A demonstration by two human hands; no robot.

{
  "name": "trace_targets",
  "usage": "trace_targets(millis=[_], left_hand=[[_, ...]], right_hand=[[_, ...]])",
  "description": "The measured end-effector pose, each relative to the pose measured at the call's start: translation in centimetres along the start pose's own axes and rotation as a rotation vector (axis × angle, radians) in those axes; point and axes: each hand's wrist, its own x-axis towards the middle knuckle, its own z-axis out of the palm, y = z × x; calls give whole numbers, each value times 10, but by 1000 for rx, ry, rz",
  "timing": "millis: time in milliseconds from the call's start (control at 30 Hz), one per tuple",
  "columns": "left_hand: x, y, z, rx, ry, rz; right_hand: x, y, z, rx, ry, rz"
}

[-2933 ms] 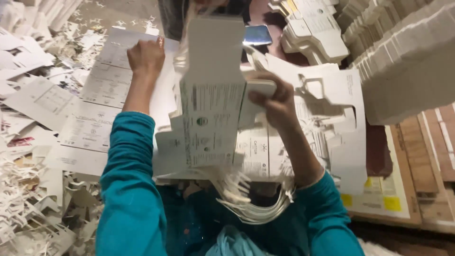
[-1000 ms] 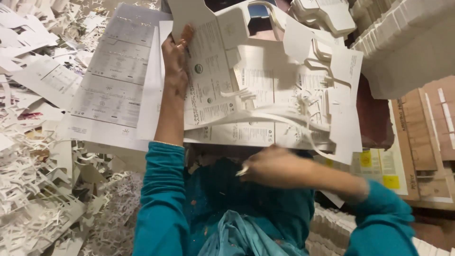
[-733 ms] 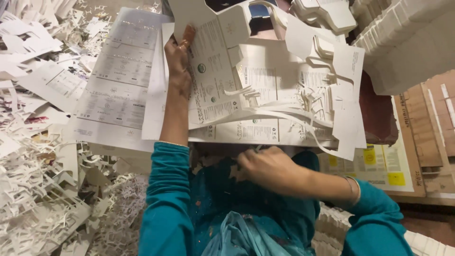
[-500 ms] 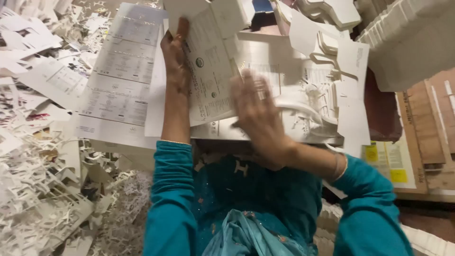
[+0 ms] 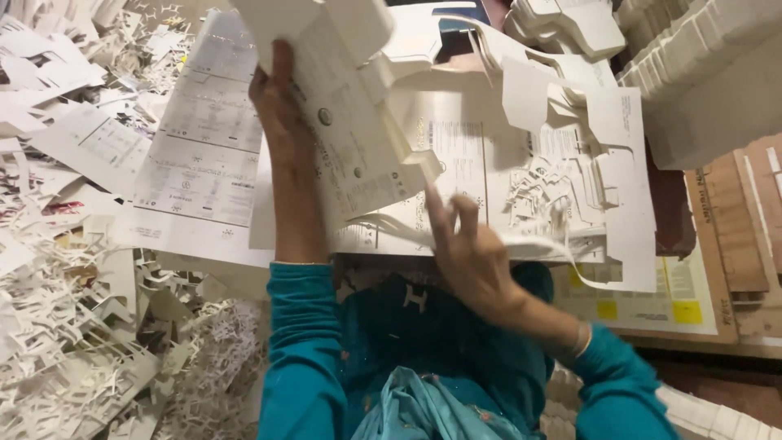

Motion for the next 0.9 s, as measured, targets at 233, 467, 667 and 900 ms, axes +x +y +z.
trace_targets(millis=[233,467,667,900], left_hand=[[8,-21,-32,-585,-47,-144],[9,-38,-8,-716,116,-164],[-19,-28,14,-640,214,-194],[-26,-45,-8,-689,281,-258]], right_hand=[[-35,16,29,153,-299,276],[-1,29,-18,-74,-314,198],[41,-7,4,102,-65,244],[52,-7,59,696,18,382]])
